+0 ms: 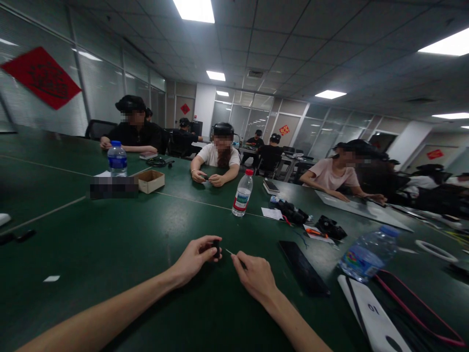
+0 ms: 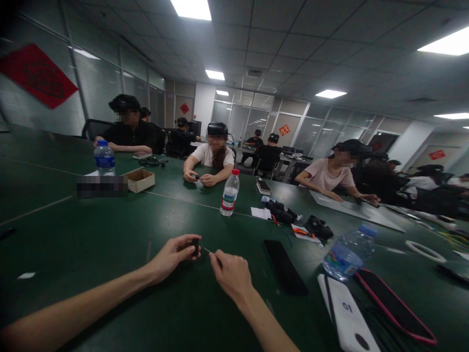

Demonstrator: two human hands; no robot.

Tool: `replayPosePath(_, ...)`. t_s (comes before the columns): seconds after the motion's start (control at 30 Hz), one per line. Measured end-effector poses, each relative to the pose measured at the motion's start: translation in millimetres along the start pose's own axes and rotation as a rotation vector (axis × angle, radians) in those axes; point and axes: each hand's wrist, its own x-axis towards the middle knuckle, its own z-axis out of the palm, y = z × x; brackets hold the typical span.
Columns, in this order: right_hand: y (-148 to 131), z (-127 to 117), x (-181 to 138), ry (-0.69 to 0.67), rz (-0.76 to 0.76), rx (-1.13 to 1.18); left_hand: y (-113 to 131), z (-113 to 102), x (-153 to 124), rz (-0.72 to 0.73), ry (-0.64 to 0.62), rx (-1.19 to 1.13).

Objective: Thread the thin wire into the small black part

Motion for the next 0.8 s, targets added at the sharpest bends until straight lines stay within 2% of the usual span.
replayPosePath(0.13, -4.4, -2.5, -1.4, -0.072, -0.087, -0.098, -8.6, -2.0, 2.6, 0.007, 0.047, -0.062)
replayPosePath(0.27, -7.4, -4.3, -1.0, -0.064, -0.08, -0.202, -11.5, -2.3, 3.3, 0.02, 0.058, -0.069)
replayPosePath(0.8, -8.6, -6.0, -0.7, -0.083, -0.092, -0.195, -10.1, -2.8, 1.7, 0.059, 0.042, -0.009)
